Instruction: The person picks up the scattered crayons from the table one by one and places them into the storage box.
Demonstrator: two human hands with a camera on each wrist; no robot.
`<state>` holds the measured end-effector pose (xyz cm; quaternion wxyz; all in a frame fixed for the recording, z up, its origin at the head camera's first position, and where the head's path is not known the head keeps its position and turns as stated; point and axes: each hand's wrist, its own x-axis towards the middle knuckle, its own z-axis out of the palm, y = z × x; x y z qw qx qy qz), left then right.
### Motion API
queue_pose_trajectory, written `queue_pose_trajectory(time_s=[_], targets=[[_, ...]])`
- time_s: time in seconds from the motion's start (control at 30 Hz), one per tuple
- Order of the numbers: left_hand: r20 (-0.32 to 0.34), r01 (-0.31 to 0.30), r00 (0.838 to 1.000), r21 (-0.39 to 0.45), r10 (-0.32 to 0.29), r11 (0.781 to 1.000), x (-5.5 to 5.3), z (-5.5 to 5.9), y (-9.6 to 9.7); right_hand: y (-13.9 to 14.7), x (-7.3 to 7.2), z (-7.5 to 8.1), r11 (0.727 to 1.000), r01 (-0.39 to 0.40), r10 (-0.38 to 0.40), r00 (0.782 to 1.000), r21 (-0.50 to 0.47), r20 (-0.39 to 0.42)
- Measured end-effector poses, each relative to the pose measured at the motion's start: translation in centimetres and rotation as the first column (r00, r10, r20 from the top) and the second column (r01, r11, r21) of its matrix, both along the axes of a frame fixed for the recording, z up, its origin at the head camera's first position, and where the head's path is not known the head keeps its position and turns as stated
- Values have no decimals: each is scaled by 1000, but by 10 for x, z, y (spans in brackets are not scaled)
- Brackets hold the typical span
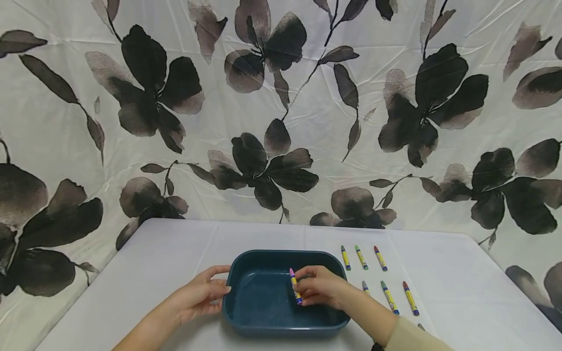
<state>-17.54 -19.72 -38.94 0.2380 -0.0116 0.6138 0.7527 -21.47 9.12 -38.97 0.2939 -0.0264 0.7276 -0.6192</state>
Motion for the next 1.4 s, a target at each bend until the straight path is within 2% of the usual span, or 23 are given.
queue_pose_trajectory(time_s=[0.23, 0.67, 1.2, 1.4], targets=[[6, 0, 1000, 9, 0, 1000, 0, 0, 0, -5, -1, -6, 1000, -11, 10, 999, 24, 36], [13, -2, 1000, 5, 2, 1000, 1, -1, 0, -8, -1, -11, 998, 10, -12, 1000, 57, 21], [-1, -7, 1000, -4, 7, 1000, 1, -3, -1, -7, -2, -11, 1000, -24, 24, 1000, 1, 7], [7, -21, 1000, -14, 21, 1000, 1, -2, 1, 0, -5, -3, 999, -30, 29, 999, -35, -18]])
